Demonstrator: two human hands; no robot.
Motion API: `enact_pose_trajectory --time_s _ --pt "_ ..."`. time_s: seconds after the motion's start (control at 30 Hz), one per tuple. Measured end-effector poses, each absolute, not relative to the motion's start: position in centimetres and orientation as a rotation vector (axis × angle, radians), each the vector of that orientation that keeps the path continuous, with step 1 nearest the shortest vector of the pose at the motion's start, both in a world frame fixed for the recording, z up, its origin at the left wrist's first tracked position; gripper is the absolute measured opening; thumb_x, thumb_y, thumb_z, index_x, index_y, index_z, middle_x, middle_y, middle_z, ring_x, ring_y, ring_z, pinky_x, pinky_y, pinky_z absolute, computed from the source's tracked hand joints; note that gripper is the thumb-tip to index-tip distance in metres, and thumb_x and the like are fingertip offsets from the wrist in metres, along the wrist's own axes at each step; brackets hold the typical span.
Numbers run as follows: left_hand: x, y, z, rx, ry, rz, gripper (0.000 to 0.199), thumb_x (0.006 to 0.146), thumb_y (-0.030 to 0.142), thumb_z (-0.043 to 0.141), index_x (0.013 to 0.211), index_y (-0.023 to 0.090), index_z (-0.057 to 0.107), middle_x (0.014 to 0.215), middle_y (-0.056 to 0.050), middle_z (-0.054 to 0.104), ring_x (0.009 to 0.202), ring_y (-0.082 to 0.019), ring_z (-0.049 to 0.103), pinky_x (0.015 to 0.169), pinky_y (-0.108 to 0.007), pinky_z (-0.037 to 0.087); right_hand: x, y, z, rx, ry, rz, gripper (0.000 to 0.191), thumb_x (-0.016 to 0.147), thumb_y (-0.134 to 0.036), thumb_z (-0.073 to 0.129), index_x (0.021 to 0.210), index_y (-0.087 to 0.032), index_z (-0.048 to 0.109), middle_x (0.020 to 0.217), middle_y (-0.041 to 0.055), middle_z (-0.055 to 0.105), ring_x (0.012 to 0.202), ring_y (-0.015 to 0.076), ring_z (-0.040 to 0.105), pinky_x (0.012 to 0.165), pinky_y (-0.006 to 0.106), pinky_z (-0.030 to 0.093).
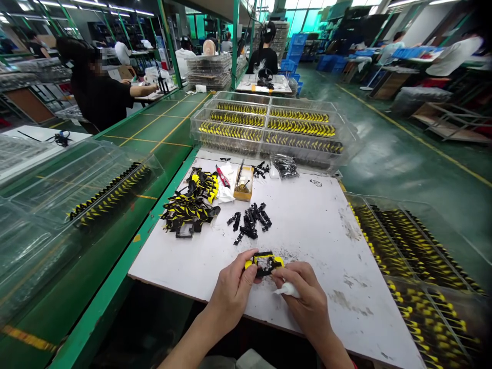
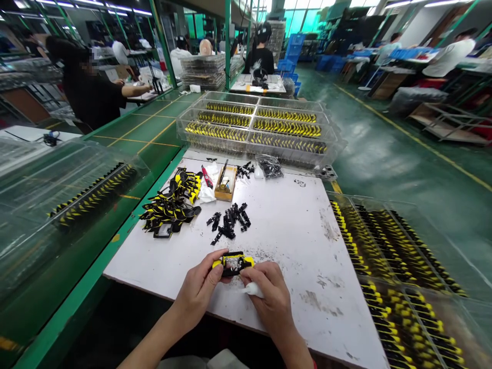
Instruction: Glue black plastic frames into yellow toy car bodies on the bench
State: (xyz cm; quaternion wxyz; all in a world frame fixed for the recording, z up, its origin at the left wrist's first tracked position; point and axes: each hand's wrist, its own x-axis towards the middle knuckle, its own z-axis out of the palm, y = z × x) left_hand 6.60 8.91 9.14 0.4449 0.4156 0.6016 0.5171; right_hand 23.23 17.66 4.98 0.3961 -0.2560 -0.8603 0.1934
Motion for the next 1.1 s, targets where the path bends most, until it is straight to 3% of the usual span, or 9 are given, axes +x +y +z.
enact_pose_trajectory --time_s 0.2,0.4,0.6,1.1 --pt "6.2 9.9 8.3 0.722 1.334 1.307 0.037 0.091 0.04 0.049 0.12 0.018 0.057 0.108 -0.008 0.065 0.089 -0.021 0.067 0.08 -0.034 0.057 23.1 18.3 6.0 -0.601 -2.278 0.472 0.017 0.082 -0.009 0.061 0.094 -0.021 0.061 0.083 0.0038 0.056 0.08 0.0182 0.052 0.07 0.031 0.047" --pt "5.0 11.6 7.9 0.419 1.213 1.176 0.034 0.088 0.033 0.057 0.117 0.014 0.059 0.114 -0.011 0.062 0.077 -0.016 0.069 0.078 -0.031 0.058 22.8 19.4 6.0 -0.69 -2.388 0.638 0.022 0.078 -0.004 0.056 0.091 -0.021 0.06 0.085 0.0039 0.057 0.084 0.0185 0.055 0.071 0.03 0.048" --pt "4.3 12.0 7.6 0.406 1.176 1.133 0.037 0.086 0.034 0.061 0.118 0.015 0.06 0.106 -0.01 0.064 0.074 -0.015 0.069 0.074 -0.027 0.059 22.1 20.1 6.1 -0.784 -2.439 0.69 0.011 0.082 -0.01 0.055 0.082 -0.02 0.06 0.079 0.003 0.056 0.079 0.0175 0.055 0.069 0.029 0.047" --pt "3.9 11.9 8.1 0.419 1.106 1.164 0.034 0.088 0.036 0.059 0.113 0.013 0.06 0.104 -0.012 0.067 0.08 -0.016 0.068 0.077 -0.028 0.058 20.8 20.1 7.1 -0.808 -2.496 0.621 0.013 0.077 -0.006 0.056 0.077 -0.019 0.057 0.079 0.0029 0.057 0.078 0.0181 0.054 0.068 0.029 0.044"
